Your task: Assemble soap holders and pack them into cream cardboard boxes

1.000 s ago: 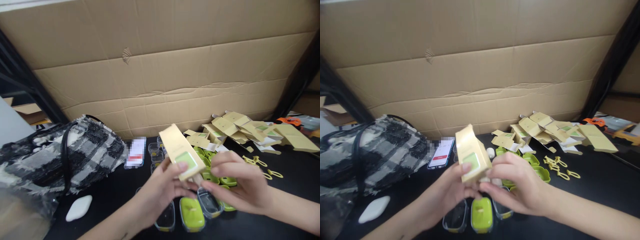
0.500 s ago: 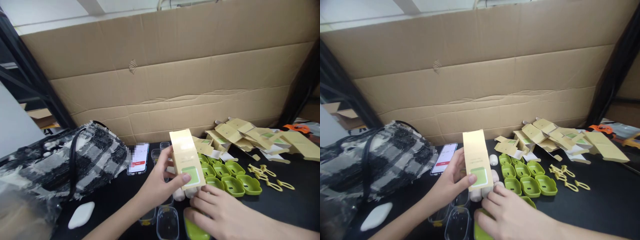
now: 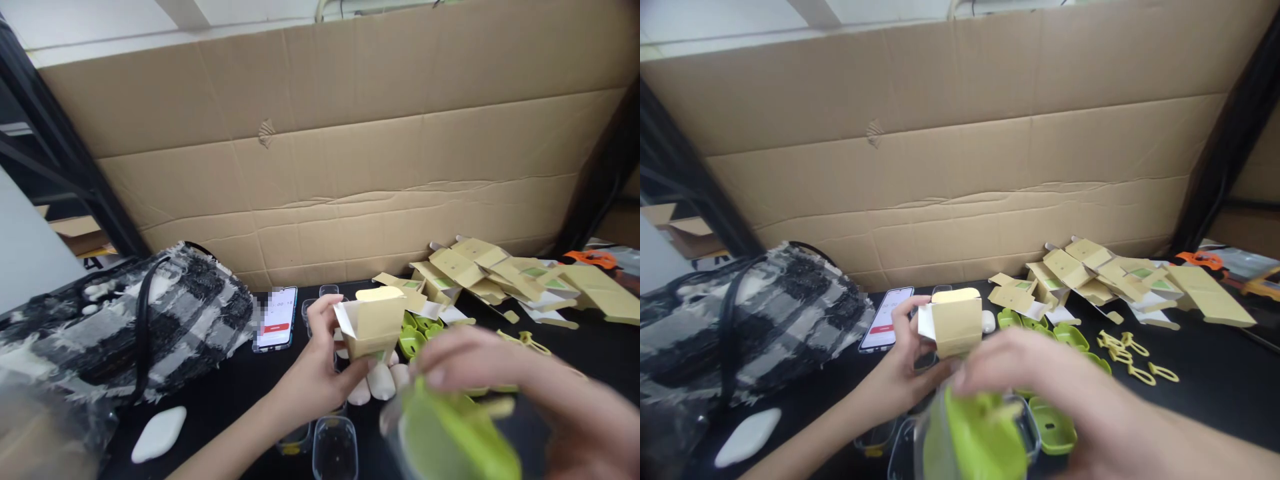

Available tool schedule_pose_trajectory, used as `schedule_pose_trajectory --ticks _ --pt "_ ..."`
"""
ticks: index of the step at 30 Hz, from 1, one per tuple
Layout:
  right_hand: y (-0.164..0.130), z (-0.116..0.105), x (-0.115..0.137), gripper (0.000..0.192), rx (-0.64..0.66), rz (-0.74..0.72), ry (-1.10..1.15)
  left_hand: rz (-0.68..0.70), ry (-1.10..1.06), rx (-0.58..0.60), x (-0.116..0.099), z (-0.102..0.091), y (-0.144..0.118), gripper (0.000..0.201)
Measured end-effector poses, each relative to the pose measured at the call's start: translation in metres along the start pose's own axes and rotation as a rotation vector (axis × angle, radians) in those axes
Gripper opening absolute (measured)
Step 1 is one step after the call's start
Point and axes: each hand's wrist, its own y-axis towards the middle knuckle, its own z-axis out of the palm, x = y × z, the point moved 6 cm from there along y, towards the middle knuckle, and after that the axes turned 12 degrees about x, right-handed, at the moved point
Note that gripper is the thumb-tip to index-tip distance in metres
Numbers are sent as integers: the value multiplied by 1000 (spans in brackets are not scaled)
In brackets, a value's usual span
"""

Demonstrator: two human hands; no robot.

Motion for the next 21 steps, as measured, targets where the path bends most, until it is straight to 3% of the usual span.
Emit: schedule_pose_trajectory --ticks 3,5,9,12,17,21 --pt "10 -43 -16 33 -352 69 28 16 237 27 -1 2 -4 50" --pt "19 -49 -34 26 -416 83 140 34 351 42 0 5 -6 45" --pt "28 -24 -64 38 -248 78 307 28 352 56 2 10 -8 43" --pt "25 -6 -64 42 -81 72 235 -19 335 39 6 9 -7 48" --pt "24 -11 -48 42 46 96 75 122 366 25 -2 6 -7 48" --pt "24 -10 -54 33 73 225 14 39 278 47 1 8 -6 48"
